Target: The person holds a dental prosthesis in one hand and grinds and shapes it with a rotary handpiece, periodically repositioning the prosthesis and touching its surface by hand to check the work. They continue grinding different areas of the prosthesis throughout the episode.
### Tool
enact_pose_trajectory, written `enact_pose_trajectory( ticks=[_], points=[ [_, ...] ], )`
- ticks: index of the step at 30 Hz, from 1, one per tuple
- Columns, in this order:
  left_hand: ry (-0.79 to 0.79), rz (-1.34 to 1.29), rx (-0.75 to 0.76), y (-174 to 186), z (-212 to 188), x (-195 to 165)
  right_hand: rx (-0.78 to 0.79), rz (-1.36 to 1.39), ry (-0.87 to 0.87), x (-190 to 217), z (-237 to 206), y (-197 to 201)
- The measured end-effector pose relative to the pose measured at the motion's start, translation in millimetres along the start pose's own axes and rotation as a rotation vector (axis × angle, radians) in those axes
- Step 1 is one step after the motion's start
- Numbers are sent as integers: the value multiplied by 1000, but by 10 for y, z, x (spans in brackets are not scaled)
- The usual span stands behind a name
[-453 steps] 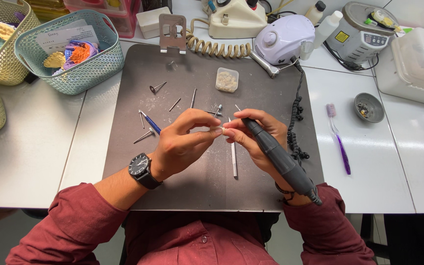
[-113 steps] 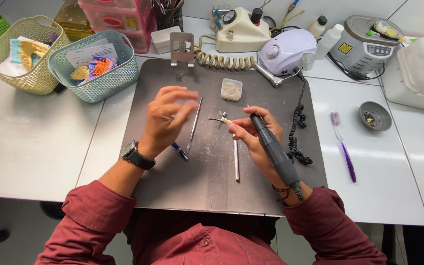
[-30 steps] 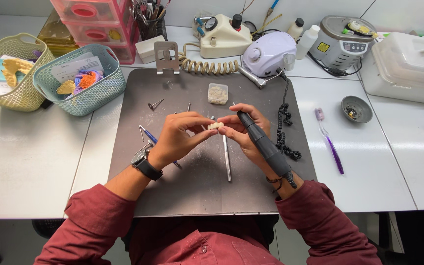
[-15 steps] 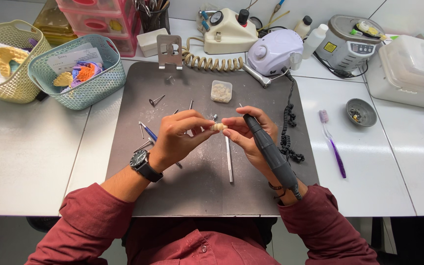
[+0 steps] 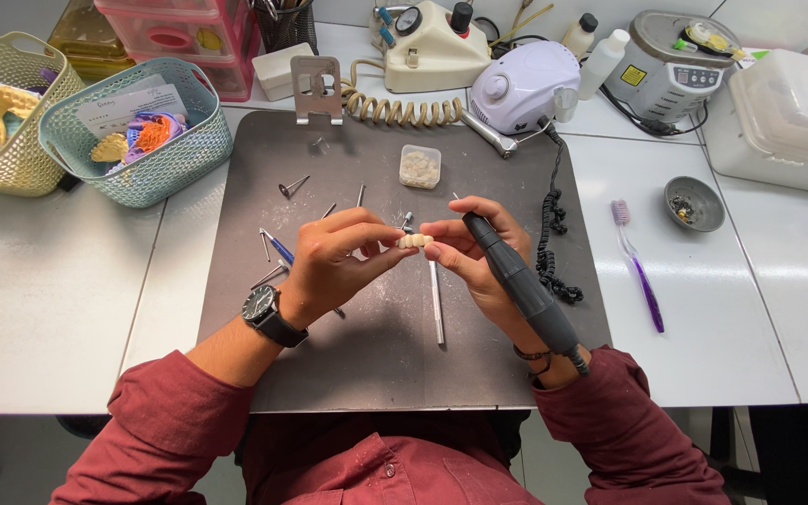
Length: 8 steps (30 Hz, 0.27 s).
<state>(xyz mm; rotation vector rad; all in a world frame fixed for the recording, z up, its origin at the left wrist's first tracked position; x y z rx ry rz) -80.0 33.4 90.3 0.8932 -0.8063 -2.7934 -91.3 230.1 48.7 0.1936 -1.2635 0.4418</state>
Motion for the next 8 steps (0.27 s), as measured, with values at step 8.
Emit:
enact_pose_trajectory(
  ticks=[8],
  points=[
    [-10,-50,31,-44,-20,-17,74,81,27,-47,-38,-16]
  ],
)
Point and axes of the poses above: each hand's wrist, its own z-axis towards the middle knuckle, its own y-axis out of the back of the hand, x = y × z, the point moved 8 cm from there along z, towards the middle knuckle, and after that the axes turned 11 degrees about x, right-handed, at the moved point
